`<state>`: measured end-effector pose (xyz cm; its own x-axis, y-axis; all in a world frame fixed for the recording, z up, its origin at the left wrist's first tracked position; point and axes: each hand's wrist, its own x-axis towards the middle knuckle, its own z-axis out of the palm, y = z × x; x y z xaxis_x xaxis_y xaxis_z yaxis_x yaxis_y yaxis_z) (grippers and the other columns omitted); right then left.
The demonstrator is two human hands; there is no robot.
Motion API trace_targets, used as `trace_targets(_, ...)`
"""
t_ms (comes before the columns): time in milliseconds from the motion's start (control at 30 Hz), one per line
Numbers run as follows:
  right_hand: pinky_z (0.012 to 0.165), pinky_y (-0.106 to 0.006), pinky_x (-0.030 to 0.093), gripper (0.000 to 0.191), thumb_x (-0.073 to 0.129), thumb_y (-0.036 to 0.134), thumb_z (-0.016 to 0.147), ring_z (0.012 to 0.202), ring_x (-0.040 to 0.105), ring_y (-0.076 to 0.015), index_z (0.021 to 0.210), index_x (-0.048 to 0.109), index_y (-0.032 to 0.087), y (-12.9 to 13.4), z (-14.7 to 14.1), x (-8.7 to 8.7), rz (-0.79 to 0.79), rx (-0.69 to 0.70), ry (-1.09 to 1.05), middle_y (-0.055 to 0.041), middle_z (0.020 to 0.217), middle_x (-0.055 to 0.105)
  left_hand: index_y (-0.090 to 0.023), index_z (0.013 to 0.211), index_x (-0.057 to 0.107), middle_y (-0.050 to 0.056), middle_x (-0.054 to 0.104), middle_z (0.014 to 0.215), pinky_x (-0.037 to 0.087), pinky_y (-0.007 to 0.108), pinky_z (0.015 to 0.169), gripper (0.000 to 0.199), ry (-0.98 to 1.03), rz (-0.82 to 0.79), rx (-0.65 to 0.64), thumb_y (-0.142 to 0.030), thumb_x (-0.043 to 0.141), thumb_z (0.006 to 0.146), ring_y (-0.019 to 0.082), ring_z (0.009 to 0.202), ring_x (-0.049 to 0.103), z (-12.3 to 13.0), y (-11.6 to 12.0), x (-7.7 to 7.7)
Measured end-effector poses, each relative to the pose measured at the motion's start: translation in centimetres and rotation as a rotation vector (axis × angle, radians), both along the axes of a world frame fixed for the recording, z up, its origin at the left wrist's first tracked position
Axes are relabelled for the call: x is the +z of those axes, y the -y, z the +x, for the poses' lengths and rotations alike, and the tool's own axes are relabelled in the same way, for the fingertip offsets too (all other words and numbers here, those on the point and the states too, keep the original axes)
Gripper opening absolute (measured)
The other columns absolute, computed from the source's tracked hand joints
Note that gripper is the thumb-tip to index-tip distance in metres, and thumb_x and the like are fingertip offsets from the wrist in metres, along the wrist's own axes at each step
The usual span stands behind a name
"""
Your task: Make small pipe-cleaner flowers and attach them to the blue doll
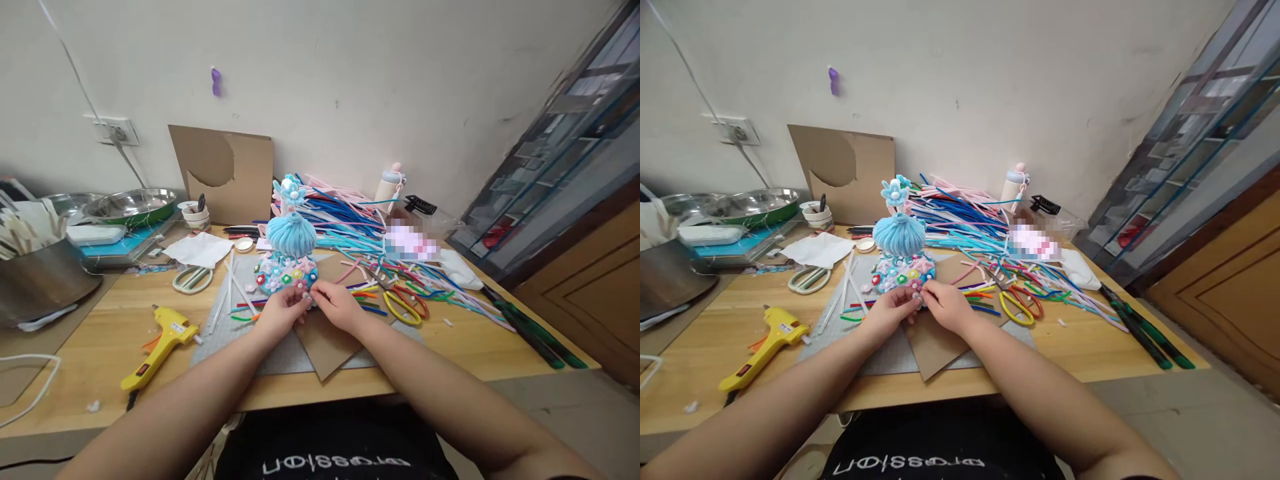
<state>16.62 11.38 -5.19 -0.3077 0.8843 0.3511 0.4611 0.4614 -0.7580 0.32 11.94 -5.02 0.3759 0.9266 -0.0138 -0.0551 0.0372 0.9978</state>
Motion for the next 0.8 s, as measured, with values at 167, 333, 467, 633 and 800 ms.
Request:
trace_targets(167,0.052,-0.022,0.035,0.023,0.041,0.031,0.089,0.051,0.044,-0.0107,0.071,0.048,0.019,-1.2,-1.7,0.5,-0.082,-0.019,-0.104,0.0046,0.056,0.047,-0.015,0.082,0.054,-0.004,0.057,0.063,0.043,0.019,0.047,0.037,0.088,0.019,0.092,-0.042,0.072,0.064,0.006,0.046,0.051,-0.7,-0.7,-0.3)
trace_targets(333,0.044,-0.02,0.031,0.023,0.047,0.033,0.085,0.042,0.04,-0.0086,0.067,0.046,0.019,-2.1,-2.5,0.8,-0.158,0.005,-0.166,0.0068,0.05,0.043,-0.014,0.079,0.055,-0.004,0.056,0.055,0.045,0.021,0.047,0.039,0.119,-0.005,0.072,-0.041,0.075,0.061,0.008,0.045,0.051,-1.2,-1.5,-0.3)
trace_targets(467,0.04,-0.019,0.03,0.022,0.042,0.037,0.088,0.039,0.04,-0.0081,0.075,0.046,0.02,-2.1,-2.8,0.1,-0.188,0.026,-0.218,0.0072,0.052,0.043,-0.014,0.079,0.054,-0.002,0.06,0.061,0.048,0.022,0.05,0.043,0.137,-0.01,0.065,-0.04,0.078,0.056,0.008,0.05,0.055,-1.2,-1.5,-0.1)
trace_targets(633,0.041,-0.019,0.031,0.021,0.042,0.037,0.089,0.04,0.039,-0.0072,0.078,0.047,0.019,-1.6,-2.1,-0.1,-0.212,0.1,-0.223,0.0061,0.057,0.046,-0.013,0.076,0.055,-0.001,0.062,0.066,0.051,0.023,0.056,0.039,0.118,-0.026,0.033,-0.036,0.079,0.056,0.01,0.057,0.059,-1.2,-1.2,0.5)
trace_targets(800,0.055,-0.02,0.037,0.013,0.05,0.027,0.084,0.056,0.046,-0.0091,0.075,0.051,0.018,-0.9,-0.9,1.0,-0.199,0.207,-0.183,0.0035,0.065,0.051,-0.012,0.071,0.056,-0.002,0.059,0.066,0.049,0.021,0.051,0.033,0.087,-0.034,-0.026,-0.032,0.079,0.057,0.009,0.054,0.057,-1.0,-0.4,1.6)
